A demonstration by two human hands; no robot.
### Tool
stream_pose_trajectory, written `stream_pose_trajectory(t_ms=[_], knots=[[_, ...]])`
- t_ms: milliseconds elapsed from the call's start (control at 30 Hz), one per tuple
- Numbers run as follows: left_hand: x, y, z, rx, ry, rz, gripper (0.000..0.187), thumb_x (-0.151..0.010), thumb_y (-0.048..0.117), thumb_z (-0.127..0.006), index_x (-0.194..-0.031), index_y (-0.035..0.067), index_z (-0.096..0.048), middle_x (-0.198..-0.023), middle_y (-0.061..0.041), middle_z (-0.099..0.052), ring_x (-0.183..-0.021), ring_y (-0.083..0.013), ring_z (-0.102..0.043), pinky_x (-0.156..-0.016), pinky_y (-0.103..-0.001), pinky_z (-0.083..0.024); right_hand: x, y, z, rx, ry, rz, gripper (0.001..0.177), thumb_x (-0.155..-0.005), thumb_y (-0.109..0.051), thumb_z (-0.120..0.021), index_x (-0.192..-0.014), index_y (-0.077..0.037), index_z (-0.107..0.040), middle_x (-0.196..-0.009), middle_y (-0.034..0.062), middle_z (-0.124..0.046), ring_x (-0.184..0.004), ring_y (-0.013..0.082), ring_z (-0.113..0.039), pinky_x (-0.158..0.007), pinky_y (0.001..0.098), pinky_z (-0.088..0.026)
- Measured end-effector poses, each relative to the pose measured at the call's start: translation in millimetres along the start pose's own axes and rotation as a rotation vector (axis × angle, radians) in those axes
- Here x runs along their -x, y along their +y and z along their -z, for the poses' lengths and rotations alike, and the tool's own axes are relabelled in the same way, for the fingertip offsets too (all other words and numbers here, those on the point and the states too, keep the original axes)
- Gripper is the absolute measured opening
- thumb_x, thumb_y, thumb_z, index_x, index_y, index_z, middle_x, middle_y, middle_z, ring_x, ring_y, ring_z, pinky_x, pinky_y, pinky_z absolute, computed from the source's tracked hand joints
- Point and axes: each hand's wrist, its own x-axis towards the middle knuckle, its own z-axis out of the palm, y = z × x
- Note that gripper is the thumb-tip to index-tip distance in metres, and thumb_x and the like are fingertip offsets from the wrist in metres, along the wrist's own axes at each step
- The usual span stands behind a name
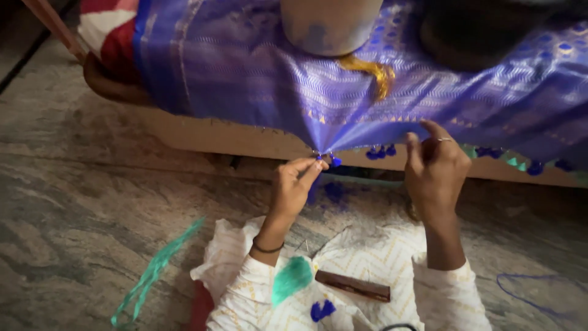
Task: The person is sewing decorative tassels onto the edge of a purple saree.
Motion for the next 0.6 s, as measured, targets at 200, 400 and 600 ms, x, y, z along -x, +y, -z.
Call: stream_pose_trajectory(t_ms=[200,400,600], knots=[[0,2,-1,0.032,0.002,-0.051,0.018,-0.096,0.013,-0.067,-0.097,-0.001,-0.077,-0.097,-0.011,-0.081,-0.091,-0.0145,-0.075,-0.085,-0.028,-0.056,17,-13,26,0.171,0.024,0.314,0.009,-0.099,-0.006,-0.084,-0.107,-0.006,-0.079,-0.083,0.0097,-0.066,-0.074,0.0162,-0.063,-0.066,0.031,-0.048],[-2,6,-1,-0.01,-0.006,-0.042,0.018,-0.096,0.013,-0.066,-0.096,-0.001,-0.077,-0.096,-0.011,-0.08,-0.091,-0.0152,-0.074,-0.085,-0.028,-0.055,48,-87,88,-0.23,0.039,0.318,0.013,-0.099,0.004,-0.078,-0.107,-0.004,-0.074,-0.095,0.0052,-0.068,-0.076,0.0107,-0.064,-0.058,0.0222,-0.046],[1,-4,-4,-0.013,0.001,-0.024,0.017,-0.096,0.013,-0.067,-0.097,-0.001,-0.077,-0.095,-0.009,-0.079,-0.091,-0.0146,-0.073,-0.086,-0.028,-0.053,146,-30,158,-0.51,-0.138,0.183,0.013,-0.102,-0.005,-0.08,-0.092,-0.004,-0.072,-0.09,0.0029,-0.062,-0.077,0.0122,-0.057,-0.066,0.0237,-0.043]])
